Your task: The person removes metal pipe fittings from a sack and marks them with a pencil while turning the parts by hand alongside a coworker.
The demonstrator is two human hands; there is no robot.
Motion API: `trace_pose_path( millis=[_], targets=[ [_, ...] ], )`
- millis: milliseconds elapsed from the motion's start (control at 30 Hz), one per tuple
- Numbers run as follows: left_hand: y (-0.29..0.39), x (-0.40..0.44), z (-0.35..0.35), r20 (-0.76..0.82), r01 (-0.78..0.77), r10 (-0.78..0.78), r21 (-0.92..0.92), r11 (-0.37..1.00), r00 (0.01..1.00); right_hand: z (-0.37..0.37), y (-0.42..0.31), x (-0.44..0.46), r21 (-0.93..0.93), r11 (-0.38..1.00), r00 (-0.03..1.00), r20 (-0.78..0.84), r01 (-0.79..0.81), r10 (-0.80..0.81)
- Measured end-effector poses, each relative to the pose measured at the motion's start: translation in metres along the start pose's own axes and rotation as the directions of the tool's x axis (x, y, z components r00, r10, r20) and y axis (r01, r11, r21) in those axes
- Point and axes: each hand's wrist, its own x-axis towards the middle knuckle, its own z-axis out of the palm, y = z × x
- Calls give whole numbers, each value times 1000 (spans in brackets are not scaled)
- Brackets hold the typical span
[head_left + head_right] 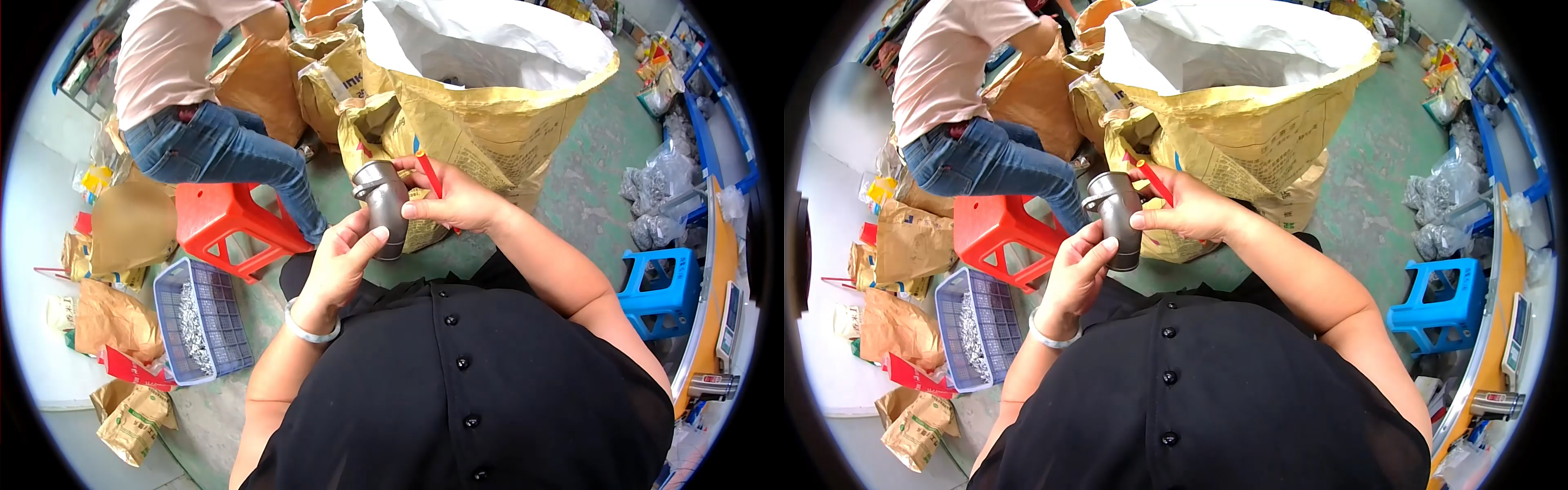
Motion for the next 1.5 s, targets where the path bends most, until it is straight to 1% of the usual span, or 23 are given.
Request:
trace_pose_path(
  millis=[167,267,467,500,567,600,633,700,733,833,867,900,967,1000,1033,1100,1133,1200,1233,1300,1367,1400,1500],
  targets=[
    [4,2,5,38,-33,30,82,996,999,-3,-4,-3,49,998,999,14,34,-35],
    [7,3,7,31,-47,44,109,993,999,-4,-3,-3,37,996,997,-8,75,-75],
    [7,6,11,31,-9,6,101,995,1000,-7,-3,-6,32,992,993,-5,119,-118],
    [8,6,8,47,-5,-2,153,988,999,-8,0,-6,29,989,989,5,146,-147],
    [6,6,9,59,-36,27,144,989,998,-8,2,-7,76,985,987,16,157,-158],
    [7,6,11,53,-24,19,96,995,998,-7,-2,-9,113,987,993,20,116,-119],
    [7,6,10,51,1,-6,99,995,999,-8,-1,-9,89,983,987,26,158,-161],
    [10,7,8,81,30,-39,114,993,996,-6,-11,-13,108,988,992,49,111,-117],
    [7,9,5,102,30,-41,109,994,994,-6,-10,-12,67,987,987,51,146,-150],
    [-4,12,8,46,-70,70,-6,998,996,-5,-7,-10,102,986,990,47,131,-136],
    [-6,14,9,40,-118,118,15,993,992,-4,-5,-8,104,985,989,42,136,-141],
    [-9,16,6,35,-111,111,5,994,993,-4,-3,-5,62,984,984,57,165,-169],
    [-11,12,10,11,12,-9,-234,972,1000,0,-8,-5,86,985,986,67,150,-156],
    [-8,11,10,33,38,-30,-262,964,999,1,-12,-7,-23,982,981,43,188,-187],
    [-4,10,11,12,58,-58,-334,941,998,3,-18,-9,-143,961,972,26,235,-234],
    [-8,13,-4,6,41,-42,-411,911,999,6,-25,-15,-266,960,987,-107,88,-120],
    [-6,15,-1,-76,5,-44,-450,893,996,6,-34,-22,-244,966,985,-126,88,-122],
    [-2,16,-6,-109,-57,8,-451,891,994,4,-51,-37,-198,976,979,-160,95,-128],
    [0,17,-8,-124,-83,30,-447,891,992,1,-50,-38,-365,851,887,-123,377,-445],
    [5,17,-8,-114,-106,62,-425,899,991,-6,-61,-40,-499,642,741,1,582,-671],
    [6,18,-10,-101,-111,76,-410,905,992,-12,-73,-52,-516,692,822,42,504,-567],
    [6,19,-11,-94,-107,75,-405,908,993,-14,-82,-57,-497,764,893,54,412,-447],
    [2,21,-16,-59,-84,67,-397,914,996,-10,-83,-58,-409,875,957,-11,260,-290]
  ],
)
